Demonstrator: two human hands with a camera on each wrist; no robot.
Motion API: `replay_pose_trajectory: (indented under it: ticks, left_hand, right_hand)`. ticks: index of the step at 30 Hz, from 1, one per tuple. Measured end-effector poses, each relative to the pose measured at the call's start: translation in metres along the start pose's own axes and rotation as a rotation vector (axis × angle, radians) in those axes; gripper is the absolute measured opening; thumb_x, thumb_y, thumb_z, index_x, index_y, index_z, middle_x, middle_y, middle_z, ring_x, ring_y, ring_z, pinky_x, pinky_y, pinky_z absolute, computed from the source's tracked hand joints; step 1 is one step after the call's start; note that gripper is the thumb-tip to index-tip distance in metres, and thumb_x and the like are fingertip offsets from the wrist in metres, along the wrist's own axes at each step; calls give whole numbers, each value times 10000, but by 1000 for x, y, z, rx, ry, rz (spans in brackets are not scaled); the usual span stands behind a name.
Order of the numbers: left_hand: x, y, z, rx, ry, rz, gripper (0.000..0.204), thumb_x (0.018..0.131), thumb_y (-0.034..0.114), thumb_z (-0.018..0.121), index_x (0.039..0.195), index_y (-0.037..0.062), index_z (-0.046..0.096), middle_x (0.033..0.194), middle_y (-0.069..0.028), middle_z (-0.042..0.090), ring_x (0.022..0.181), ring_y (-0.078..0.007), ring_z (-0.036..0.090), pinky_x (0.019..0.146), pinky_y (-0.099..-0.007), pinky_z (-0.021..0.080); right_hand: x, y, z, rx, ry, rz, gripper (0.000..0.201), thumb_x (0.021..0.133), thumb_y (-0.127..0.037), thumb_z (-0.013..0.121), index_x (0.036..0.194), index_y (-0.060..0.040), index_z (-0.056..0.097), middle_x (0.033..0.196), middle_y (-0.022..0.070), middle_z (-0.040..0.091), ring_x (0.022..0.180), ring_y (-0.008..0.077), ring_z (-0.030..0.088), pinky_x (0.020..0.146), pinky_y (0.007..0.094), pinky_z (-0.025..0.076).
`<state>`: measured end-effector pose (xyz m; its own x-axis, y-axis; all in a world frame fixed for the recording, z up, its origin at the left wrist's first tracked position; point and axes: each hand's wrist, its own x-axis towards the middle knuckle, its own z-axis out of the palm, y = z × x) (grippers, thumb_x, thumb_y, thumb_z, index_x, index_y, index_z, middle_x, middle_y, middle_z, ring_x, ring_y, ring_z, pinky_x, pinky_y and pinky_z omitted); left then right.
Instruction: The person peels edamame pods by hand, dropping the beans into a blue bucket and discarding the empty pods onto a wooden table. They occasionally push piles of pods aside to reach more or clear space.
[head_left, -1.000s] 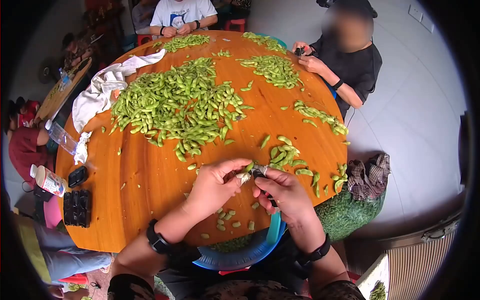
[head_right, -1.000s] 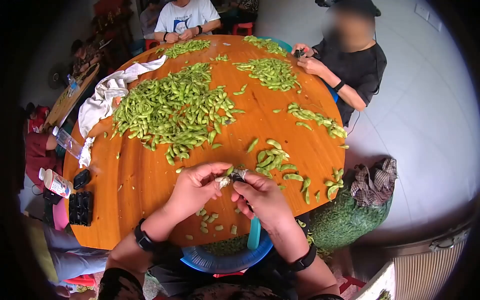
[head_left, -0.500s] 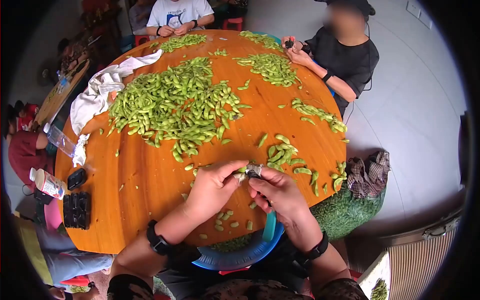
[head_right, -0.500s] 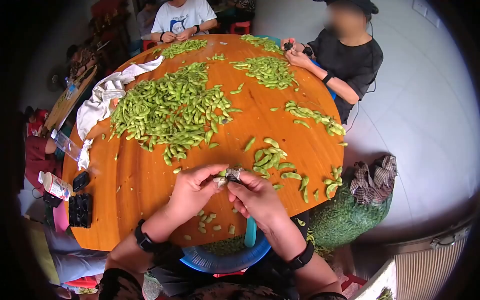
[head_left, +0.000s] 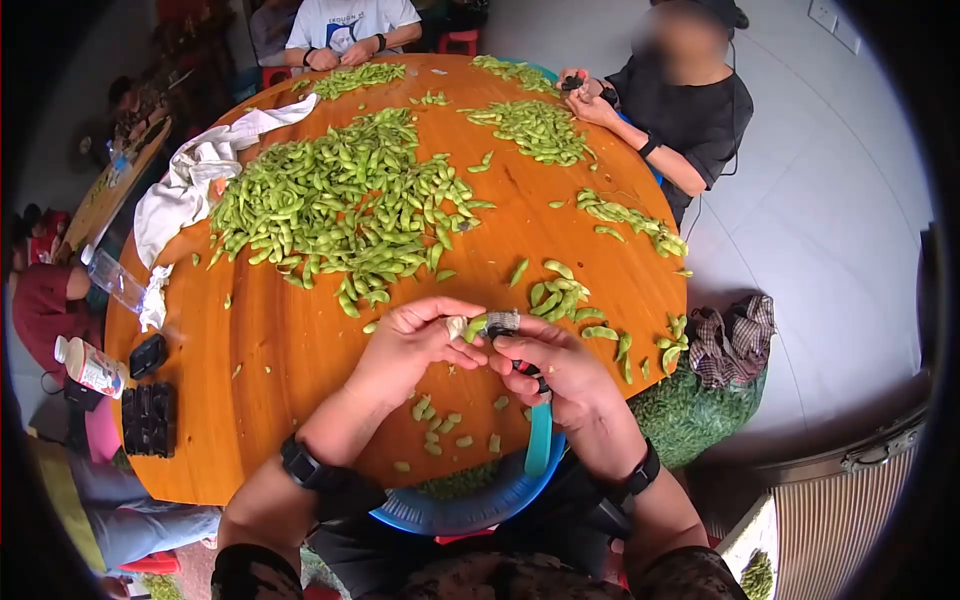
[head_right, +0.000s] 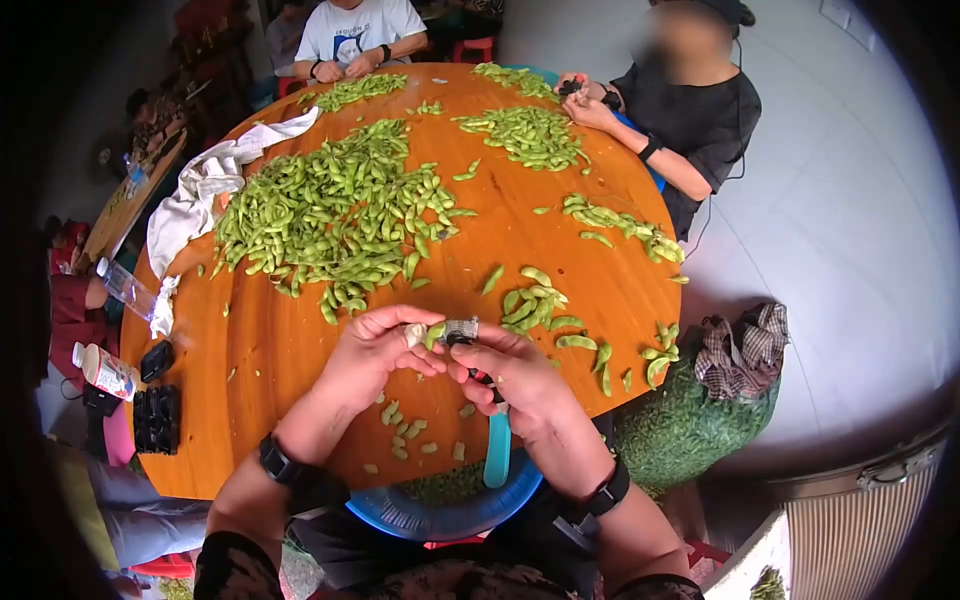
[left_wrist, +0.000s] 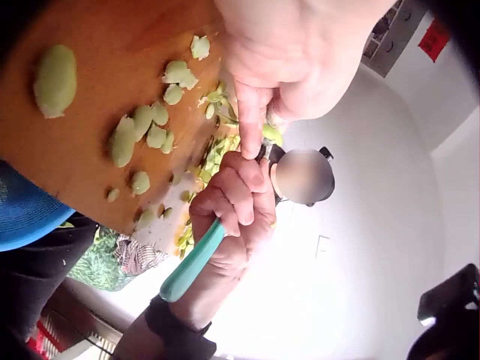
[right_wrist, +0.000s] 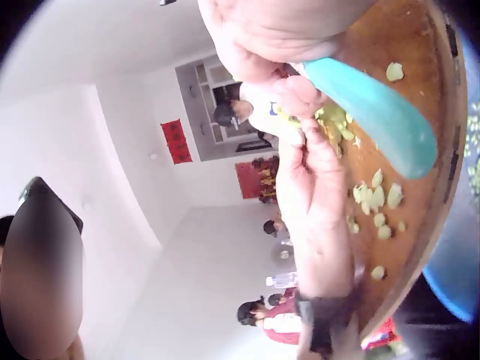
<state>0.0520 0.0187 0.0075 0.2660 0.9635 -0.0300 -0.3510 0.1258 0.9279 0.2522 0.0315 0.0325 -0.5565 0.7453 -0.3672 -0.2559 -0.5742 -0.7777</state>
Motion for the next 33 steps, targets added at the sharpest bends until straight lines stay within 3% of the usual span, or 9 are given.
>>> replay_pose_trajectory:
  ticks: [5, 7, 13, 17, 19, 22, 23, 28, 33]
  left_hand:
    - [2, -3, 1, 111, 23, 51, 243, 959, 40, 464, 1163, -5, 588, 945, -90, 661, 820, -154, 662, 758, -281, 556]
    - [0, -5, 4, 183, 36, 91, 270, 946, 13, 463, 1193, 2, 573, 950, -82, 653, 838, -150, 658, 769, -284, 554]
    - [-9, -1, 15, 829, 50, 418, 387, 891, 0, 589, 1274, 40, 551, 929, -70, 649, 818, -130, 639, 754, -258, 520]
    - [-7, -8, 10, 866, 51, 437, 366, 888, 2, 574, 1252, 27, 548, 900, -93, 651, 814, -154, 652, 710, -283, 526]
    - [-10, -8, 17, 1273, 158, 622, 286, 892, -4, 533, 1177, 6, 550, 914, -102, 658, 776, -165, 666, 679, -306, 537]
    - [-14, -8, 19, 1376, 228, 435, 197, 897, -3, 485, 1086, 1, 543, 917, -118, 662, 734, -161, 677, 680, -305, 551]
    - [-14, -7, 18, 1376, 230, 433, 197, 897, -3, 485, 1086, 1, 543, 917, -118, 662, 734, -161, 677, 680, -305, 551]
    - [-5, -10, 8, 501, 155, 267, 199, 926, 4, 377, 1073, -23, 507, 938, -152, 651, 759, -203, 689, 716, -315, 571]
    - [1, -5, 7, 211, 219, 204, 197, 935, -13, 368, 1069, -30, 512, 943, -121, 630, 766, -182, 673, 719, -298, 562]
  right_hand:
    - [1, 3, 9, -177, 37, -57, 139, 906, -102, 567, 1015, -61, 643, 690, -13, 557, 481, 48, 439, 408, 198, 328]
    - [1, 6, 18, -491, 176, -252, 136, 918, -89, 552, 1018, -60, 640, 714, -11, 577, 524, 36, 472, 445, 182, 375]
    - [-5, 6, 20, -440, 164, -305, 98, 927, -90, 550, 983, -63, 626, 709, -15, 594, 504, 21, 486, 422, 164, 351]
    - [-8, 8, 20, -399, 154, -270, 111, 928, -73, 533, 989, -63, 625, 705, -21, 591, 511, 18, 484, 422, 165, 350]
    - [-3, 17, 16, -370, 146, -244, 159, 907, -39, 530, 1022, -77, 632, 711, -16, 569, 521, 28, 471, 445, 176, 378]
    - [1, 22, 20, -398, 143, -289, 147, 908, -46, 532, 1013, -76, 630, 702, -15, 559, 512, 30, 466, 440, 178, 377]
    - [1, 21, 22, -398, 141, -287, 147, 908, -46, 532, 1013, -76, 630, 702, -15, 559, 512, 30, 466, 440, 178, 377]
    - [0, 6, 11, -294, 209, -180, 121, 909, -68, 548, 994, -81, 632, 682, -10, 582, 470, 37, 475, 402, 183, 361]
    - [-2, 6, 5, -299, 242, -203, 132, 911, -82, 554, 1016, -83, 635, 686, -10, 596, 470, 35, 483, 401, 183, 363]
